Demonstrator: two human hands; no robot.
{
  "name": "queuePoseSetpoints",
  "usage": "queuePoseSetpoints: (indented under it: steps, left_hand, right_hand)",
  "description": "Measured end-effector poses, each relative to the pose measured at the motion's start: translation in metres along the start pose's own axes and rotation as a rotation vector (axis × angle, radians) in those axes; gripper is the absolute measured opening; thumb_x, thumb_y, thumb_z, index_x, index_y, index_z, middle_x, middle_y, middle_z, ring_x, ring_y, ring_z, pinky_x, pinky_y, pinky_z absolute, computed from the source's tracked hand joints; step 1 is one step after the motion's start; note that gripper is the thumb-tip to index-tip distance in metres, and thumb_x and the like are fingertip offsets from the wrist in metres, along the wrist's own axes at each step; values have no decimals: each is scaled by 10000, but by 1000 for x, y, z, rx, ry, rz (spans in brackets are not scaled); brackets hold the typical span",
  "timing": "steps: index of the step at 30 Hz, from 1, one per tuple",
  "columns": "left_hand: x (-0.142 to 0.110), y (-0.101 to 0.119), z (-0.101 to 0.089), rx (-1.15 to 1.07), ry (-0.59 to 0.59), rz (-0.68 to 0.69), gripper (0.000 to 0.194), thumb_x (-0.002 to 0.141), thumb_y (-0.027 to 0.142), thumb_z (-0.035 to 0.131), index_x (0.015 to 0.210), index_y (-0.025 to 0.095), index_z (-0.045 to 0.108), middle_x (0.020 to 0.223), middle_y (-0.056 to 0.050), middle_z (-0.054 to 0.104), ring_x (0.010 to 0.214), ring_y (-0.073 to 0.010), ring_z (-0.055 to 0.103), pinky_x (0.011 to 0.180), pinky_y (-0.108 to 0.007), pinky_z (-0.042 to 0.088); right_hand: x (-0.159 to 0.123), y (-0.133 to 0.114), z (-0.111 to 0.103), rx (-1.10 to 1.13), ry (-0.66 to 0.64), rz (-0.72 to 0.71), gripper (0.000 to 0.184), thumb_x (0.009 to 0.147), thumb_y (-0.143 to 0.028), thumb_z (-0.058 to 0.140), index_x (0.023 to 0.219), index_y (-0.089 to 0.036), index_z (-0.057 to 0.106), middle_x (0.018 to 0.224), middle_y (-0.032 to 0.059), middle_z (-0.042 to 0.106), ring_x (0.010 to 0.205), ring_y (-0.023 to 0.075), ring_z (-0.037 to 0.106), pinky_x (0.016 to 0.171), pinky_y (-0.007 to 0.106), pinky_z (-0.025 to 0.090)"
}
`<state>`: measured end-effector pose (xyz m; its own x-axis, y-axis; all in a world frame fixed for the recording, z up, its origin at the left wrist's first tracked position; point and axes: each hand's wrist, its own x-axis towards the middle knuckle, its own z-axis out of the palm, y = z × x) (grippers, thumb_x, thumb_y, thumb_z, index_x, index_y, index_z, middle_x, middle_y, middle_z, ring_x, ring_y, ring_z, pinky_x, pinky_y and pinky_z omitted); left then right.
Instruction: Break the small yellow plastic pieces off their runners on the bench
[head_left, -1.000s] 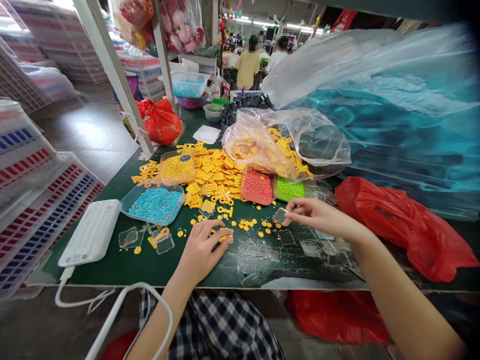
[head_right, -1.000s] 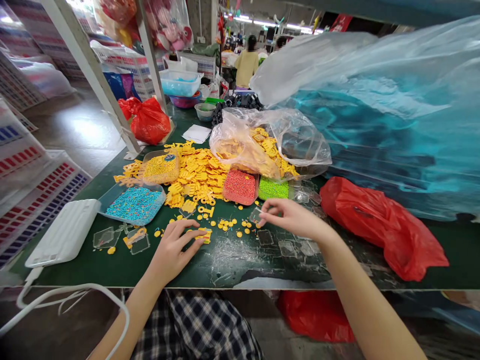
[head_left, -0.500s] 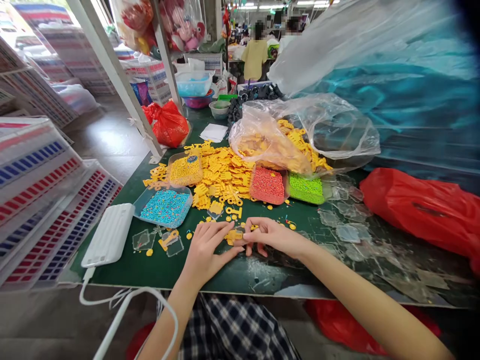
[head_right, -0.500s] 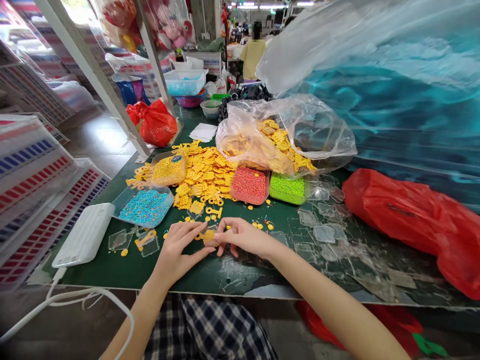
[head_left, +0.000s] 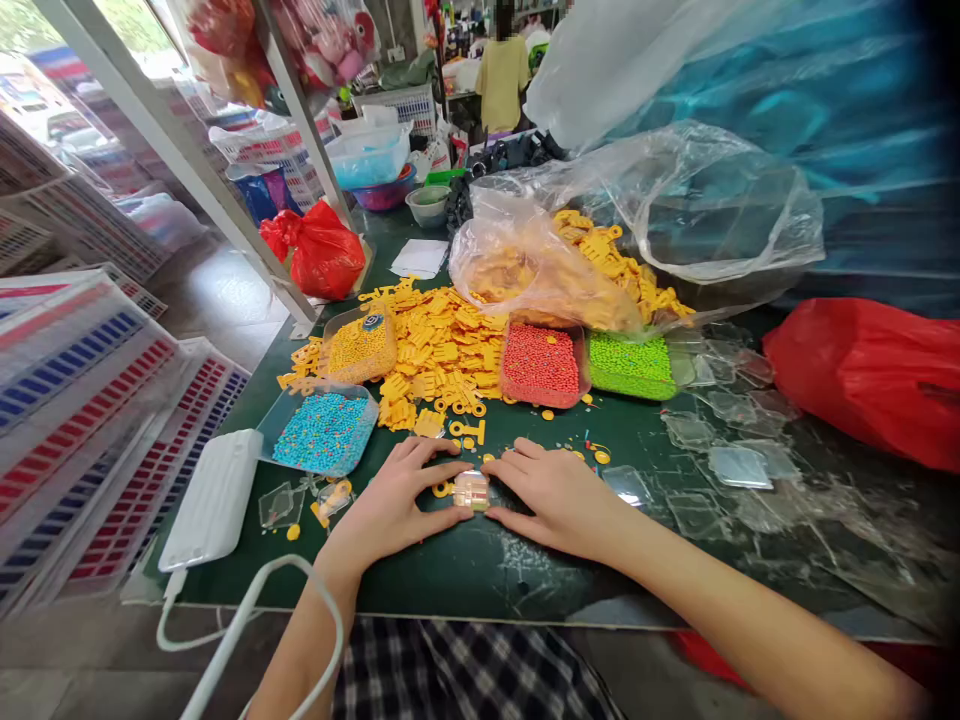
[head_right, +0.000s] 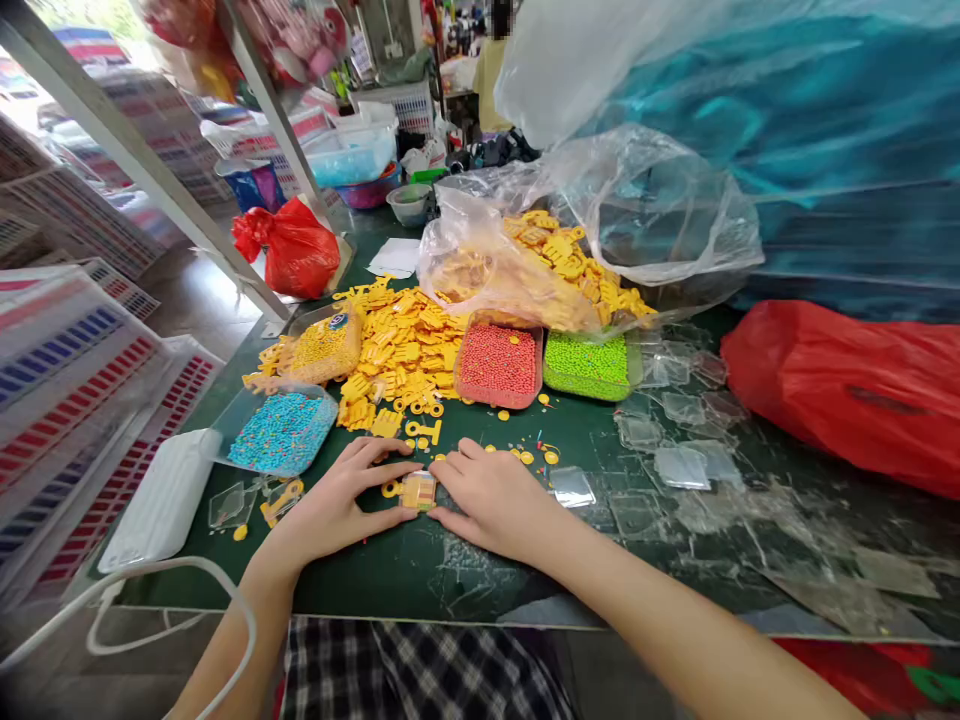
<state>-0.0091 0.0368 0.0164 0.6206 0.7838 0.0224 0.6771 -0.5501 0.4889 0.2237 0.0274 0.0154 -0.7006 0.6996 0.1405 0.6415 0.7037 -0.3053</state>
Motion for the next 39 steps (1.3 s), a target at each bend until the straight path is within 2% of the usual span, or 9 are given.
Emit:
queuePoseSetpoints:
  steps: [4, 11, 17, 27, 30, 34, 39]
  left_hand:
    - [-3, 1, 5, 35, -17, -46, 390, 853, 416, 673, 1228, 315, 637, 1272, -51, 547, 1187, -279, 465, 1034, -465, 413]
    - [-6, 0, 10, 28, 12, -73, 491, 853, 451, 667, 1308, 294, 570, 1273, -64, 547, 1187, -280, 460, 1036, -465, 399]
    - [-7, -2, 9, -17, 74, -50, 288, 895, 390, 628, 1152, 265, 661, 1223, -57, 583, 1157, -256, 477, 1025, -444, 398]
    - [-7, -4, 9, 0, 69, -20, 305, 879, 398, 651, 1158, 278, 676, 1205, -50, 609, 1135, -255, 492, 1007, -443, 380]
    - [-6, -5, 9, 12, 66, -11, 304, 880, 397, 652, 1162, 286, 676, 1208, -44, 606, 1126, -249, 494, 1009, -439, 353]
    - [-5, -5, 8, 35, 45, -18, 298, 878, 415, 651, 1153, 303, 681, 1161, -34, 610, 1071, -241, 512, 979, -437, 329]
    - [-1, -2, 2, 63, -30, -49, 324, 854, 454, 665, 1144, 311, 692, 1059, -24, 610, 1000, -231, 511, 953, -447, 295]
  right_hand:
    - [1, -2, 4, -49, -53, 22, 236, 912, -349, 574, 1018, -142, 610, 894, 87, 658, 894, 240, 578, 602, 309, 428]
    - [0, -3, 8, -32, -50, 68, 239, 916, -344, 553, 1051, -154, 610, 877, 81, 675, 893, 234, 609, 601, 289, 401]
    - [0, -5, 8, -55, -83, 137, 284, 912, -383, 555, 1093, -171, 611, 831, 76, 699, 756, 212, 657, 572, 267, 349]
    - [1, -6, 5, -37, -179, 206, 353, 920, -404, 536, 1190, -184, 591, 815, 80, 744, 709, 210, 690, 540, 255, 296]
    - [2, -7, 4, 12, -191, 261, 348, 907, -394, 567, 1203, -218, 614, 794, 55, 744, 700, 202, 683, 535, 248, 276]
    - [3, -8, 5, 115, -192, 388, 300, 876, -388, 620, 1151, -281, 673, 628, -13, 683, 587, 157, 626, 511, 228, 254]
    - [8, -9, 1, 170, -186, 488, 275, 825, -391, 678, 1088, -324, 721, 544, -41, 637, 563, 151, 604, 526, 227, 308]
